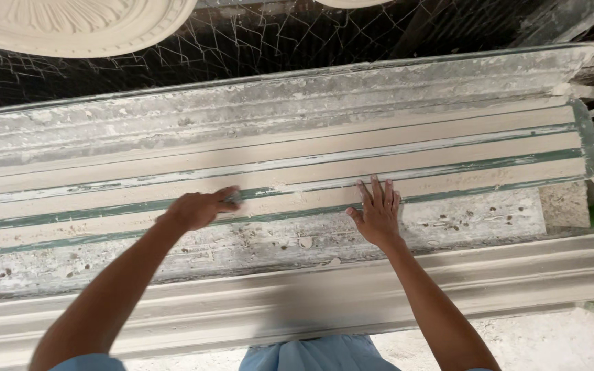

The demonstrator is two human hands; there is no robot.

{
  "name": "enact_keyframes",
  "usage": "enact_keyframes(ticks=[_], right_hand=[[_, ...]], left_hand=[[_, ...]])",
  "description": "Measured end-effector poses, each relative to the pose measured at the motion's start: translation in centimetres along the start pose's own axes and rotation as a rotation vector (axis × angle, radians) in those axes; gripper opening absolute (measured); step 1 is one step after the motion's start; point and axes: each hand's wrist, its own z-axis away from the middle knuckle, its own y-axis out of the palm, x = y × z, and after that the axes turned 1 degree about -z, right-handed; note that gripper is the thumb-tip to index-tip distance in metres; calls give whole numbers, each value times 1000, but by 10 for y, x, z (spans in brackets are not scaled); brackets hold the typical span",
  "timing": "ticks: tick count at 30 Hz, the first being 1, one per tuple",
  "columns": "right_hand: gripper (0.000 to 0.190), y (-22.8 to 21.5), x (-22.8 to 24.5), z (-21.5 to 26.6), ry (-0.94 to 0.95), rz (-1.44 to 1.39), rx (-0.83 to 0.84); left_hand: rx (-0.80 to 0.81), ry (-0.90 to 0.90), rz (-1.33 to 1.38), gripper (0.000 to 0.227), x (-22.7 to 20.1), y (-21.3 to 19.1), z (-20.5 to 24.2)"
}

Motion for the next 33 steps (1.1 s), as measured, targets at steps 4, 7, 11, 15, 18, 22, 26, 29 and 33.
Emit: enact_keyframes(ticks=[4, 7, 11, 15, 18, 22, 26, 29, 33], right_hand=[[82, -4, -1, 1, 4, 14, 34], [82, -5, 1, -1, 15, -4, 60], [82, -2, -4, 3, 22, -29, 42], [79, -3, 5, -3, 37, -10, 15], [78, -12, 5, 1, 46, 11, -23], [81, -27, 12, -1, 74, -19, 57], [82, -38, 17, -2, 98, -40, 90], [81, -38, 23, -7, 125, -32, 60], [81, -31, 25, -3, 149, -49, 37]], left_hand=[[-149, 225, -20, 56, -79, 6, -76], [-220, 281, -228, 53, -138, 10, -118], [-212, 266, 21, 55, -108, 11, -90], [9, 109, -96, 67, -43, -5, -38], [-117, 199, -47, 65, -69, -15, -55], [-128, 236, -2, 55, -135, -33, -101], [-101, 267, -9, 62, -117, -29, -84], [-85, 239, -60, 67, -83, -15, -60], [-135, 268, -7, 58, -108, -13, -87]])
